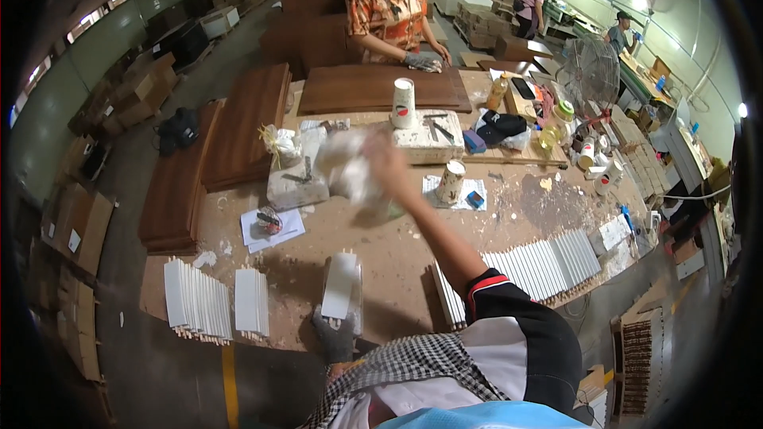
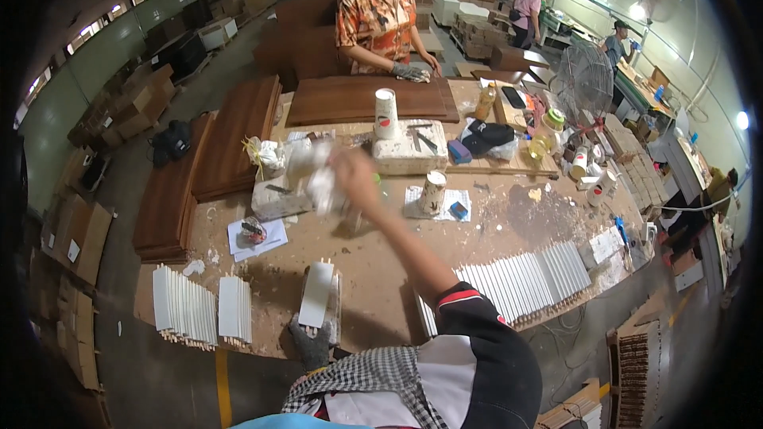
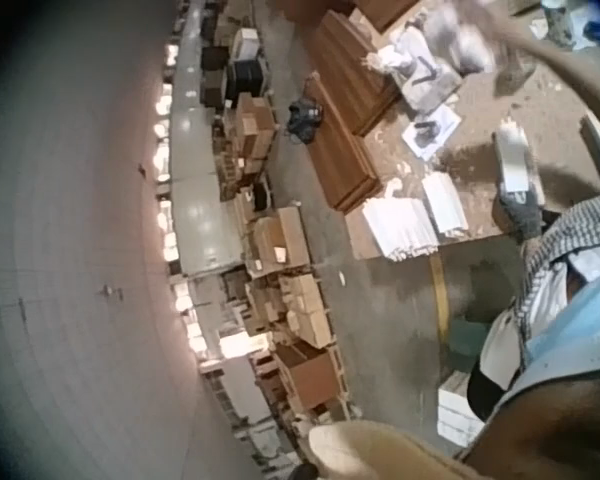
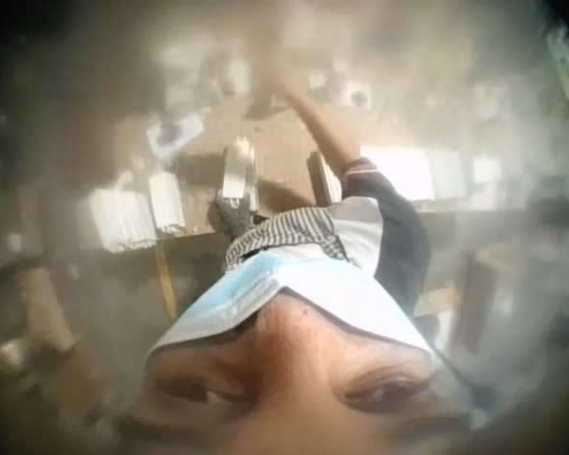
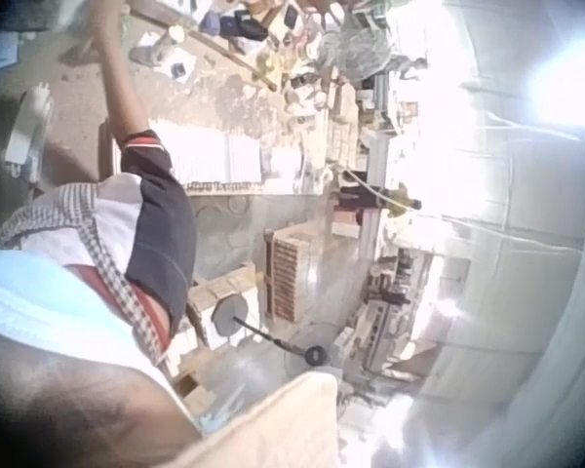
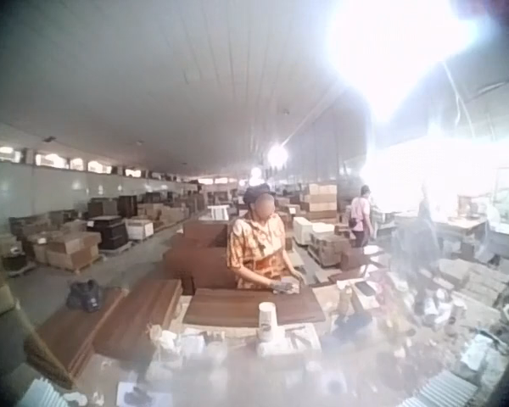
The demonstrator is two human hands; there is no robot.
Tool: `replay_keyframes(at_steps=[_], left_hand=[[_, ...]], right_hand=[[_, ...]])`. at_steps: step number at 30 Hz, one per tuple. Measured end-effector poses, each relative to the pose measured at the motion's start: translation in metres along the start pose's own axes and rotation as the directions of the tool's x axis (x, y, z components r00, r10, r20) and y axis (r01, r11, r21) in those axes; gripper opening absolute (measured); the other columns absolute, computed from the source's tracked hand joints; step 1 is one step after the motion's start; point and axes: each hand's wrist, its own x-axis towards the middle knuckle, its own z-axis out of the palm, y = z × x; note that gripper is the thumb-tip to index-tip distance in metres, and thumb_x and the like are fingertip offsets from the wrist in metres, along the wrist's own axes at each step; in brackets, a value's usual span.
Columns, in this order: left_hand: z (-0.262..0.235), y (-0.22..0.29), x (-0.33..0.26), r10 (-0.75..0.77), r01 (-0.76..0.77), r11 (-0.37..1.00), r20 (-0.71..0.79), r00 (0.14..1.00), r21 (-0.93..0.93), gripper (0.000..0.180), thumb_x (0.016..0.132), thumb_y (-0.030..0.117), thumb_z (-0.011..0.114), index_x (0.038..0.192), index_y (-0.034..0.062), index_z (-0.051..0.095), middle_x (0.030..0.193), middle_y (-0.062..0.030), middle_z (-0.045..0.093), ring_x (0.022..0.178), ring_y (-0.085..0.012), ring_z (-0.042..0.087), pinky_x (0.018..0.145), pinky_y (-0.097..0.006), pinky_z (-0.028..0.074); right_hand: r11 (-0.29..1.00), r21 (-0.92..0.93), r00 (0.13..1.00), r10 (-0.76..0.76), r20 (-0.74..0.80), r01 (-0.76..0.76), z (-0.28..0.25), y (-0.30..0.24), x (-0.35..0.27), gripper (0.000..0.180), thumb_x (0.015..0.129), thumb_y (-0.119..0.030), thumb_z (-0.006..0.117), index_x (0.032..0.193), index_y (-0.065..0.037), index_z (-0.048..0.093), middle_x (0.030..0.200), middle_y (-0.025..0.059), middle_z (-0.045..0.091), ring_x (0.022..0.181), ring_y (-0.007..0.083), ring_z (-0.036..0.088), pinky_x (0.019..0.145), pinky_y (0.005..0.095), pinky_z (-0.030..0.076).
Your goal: The person cleans wood panels using a cloth and a spray bottle, and applies a blue hand tool to the edges.
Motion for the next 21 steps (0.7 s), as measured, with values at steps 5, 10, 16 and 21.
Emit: replay_keyframes(at_steps=[5, 10, 16, 21], left_hand=[[-0.006, -0.018, 0.008, 0.027, -0.026, 0.998, -0.014, 1.000, 0.064, 0.076, 0.078, -0.001, 0.073, 0.142, 0.0072, 0.033, 0.133, -0.0142, 0.048, 0.122, -0.0274, 0.051, 0.100, -0.042, 0.046], [-0.009, -0.002, 0.005, 0.112, -0.123, 0.975, 0.070, 0.991, 0.184, 0.079, 0.080, 0.000, 0.074, 0.145, 0.0031, 0.028, 0.131, -0.0147, 0.050, 0.118, -0.0260, 0.051, 0.099, -0.042, 0.047], [-0.012, -0.003, 0.013, 0.052, -0.052, 0.992, 0.006, 0.999, 0.116, 0.075, 0.079, 0.001, 0.075, 0.143, 0.0023, 0.034, 0.130, -0.0172, 0.053, 0.121, -0.0247, 0.050, 0.101, -0.040, 0.046], [-0.011, -0.003, 0.013, 0.046, -0.046, 0.993, -0.004, 0.999, 0.110, 0.075, 0.077, 0.001, 0.076, 0.141, 0.0015, 0.036, 0.129, -0.0166, 0.054, 0.120, -0.0237, 0.051, 0.099, -0.039, 0.047]], right_hand=[[0.865, -0.297, 0.389, -0.456, -0.801, 0.403, -0.120, -0.104, 0.155, 0.026, 0.101, -0.013, 0.052, 0.125, -0.004, 0.059, 0.119, 0.0190, 0.061, 0.098, 0.0258, 0.063, 0.081, 0.0371, 0.054], [0.665, -0.747, 0.814, 0.433, 0.387, 0.002, -0.088, -0.031, 0.173, 0.027, 0.096, -0.024, 0.050, 0.096, -0.010, 0.073, 0.079, 0.0149, 0.070, 0.075, 0.0258, 0.069, 0.070, 0.0399, 0.055], [0.919, -0.285, 0.534, 0.102, 0.839, 0.273, 0.030, -0.052, -0.103, 0.022, 0.088, -0.026, 0.060, 0.101, -0.012, 0.071, 0.092, 0.0112, 0.069, 0.084, 0.0301, 0.069, 0.072, 0.0438, 0.056], [0.868, 0.138, 0.328, -0.321, 0.888, 0.476, 0.048, -0.031, -0.268, 0.042, 0.103, -0.039, 0.044, 0.142, -0.026, 0.052, 0.160, 0.0047, 0.028, 0.148, 0.0249, 0.026, 0.119, 0.0585, 0.015]])
